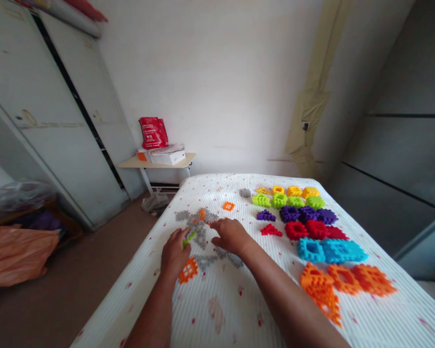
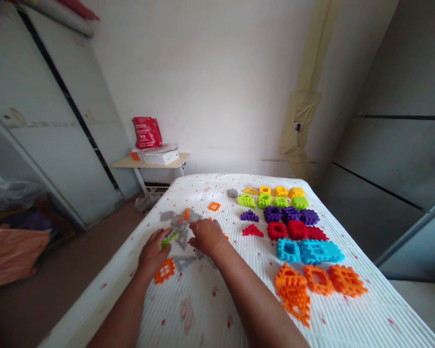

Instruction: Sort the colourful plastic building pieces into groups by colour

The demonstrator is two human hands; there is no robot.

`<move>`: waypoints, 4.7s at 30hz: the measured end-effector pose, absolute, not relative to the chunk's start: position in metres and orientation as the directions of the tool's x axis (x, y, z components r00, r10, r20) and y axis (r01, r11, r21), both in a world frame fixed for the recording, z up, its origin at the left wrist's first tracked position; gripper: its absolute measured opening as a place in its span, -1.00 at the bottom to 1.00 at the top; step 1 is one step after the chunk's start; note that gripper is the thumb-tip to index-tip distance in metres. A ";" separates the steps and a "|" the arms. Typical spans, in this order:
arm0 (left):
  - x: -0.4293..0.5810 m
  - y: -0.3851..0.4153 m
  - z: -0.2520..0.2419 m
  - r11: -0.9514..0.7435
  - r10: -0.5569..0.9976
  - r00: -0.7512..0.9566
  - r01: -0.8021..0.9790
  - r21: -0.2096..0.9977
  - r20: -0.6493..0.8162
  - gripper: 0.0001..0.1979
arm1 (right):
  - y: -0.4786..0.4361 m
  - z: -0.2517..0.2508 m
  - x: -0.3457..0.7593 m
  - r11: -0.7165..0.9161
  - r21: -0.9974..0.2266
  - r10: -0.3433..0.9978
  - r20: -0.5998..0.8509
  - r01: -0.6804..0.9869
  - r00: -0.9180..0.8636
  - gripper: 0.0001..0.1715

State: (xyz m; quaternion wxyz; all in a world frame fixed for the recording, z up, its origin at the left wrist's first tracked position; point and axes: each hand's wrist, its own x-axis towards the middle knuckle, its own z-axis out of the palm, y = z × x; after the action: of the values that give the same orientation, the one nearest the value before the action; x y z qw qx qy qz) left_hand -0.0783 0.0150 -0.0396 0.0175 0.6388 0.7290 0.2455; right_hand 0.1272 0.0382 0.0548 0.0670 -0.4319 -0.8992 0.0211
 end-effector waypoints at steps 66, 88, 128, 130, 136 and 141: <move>-0.052 -0.005 -0.029 -0.171 0.892 -0.365 0.272 0.947 0.267 -0.64 | 0.031 -0.008 0.102 0.696 -0.351 0.715 0.419 0.627 -0.560 -0.66; -0.051 -0.011 -0.019 -0.143 0.914 -0.335 0.263 0.954 0.229 -0.69 | 0.025 -0.006 0.097 0.710 -0.436 0.704 0.416 0.553 -0.576 -0.57; -0.048 -0.011 -0.023 -0.038 0.881 -0.455 0.210 0.977 0.132 -0.60 | 0.136 0.059 0.176 0.390 -0.333 0.917 0.221 0.858 -0.331 -0.55; -0.047 -0.011 -0.024 -0.036 0.889 -0.440 0.209 0.977 0.127 -0.60 | 0.154 0.062 0.199 0.306 -0.286 0.945 0.206 0.908 -0.254 -0.54; -0.046 -0.011 -0.024 -0.017 0.893 -0.438 0.206 0.978 0.108 -0.60 | 0.180 0.065 0.243 0.165 -0.142 0.976 0.166 0.976 -0.140 -0.54; -0.045 -0.010 -0.024 -0.008 0.883 -0.457 0.216 0.976 0.108 -0.60 | 0.187 0.065 0.252 0.130 -0.052 0.987 0.103 0.990 -0.124 -0.59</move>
State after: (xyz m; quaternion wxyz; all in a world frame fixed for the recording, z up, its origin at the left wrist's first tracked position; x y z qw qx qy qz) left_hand -0.0455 -0.0098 -0.0236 0.2949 0.4293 0.6397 0.5652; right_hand 0.2515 0.1873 0.0648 0.0559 -0.6595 -0.7495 -0.0145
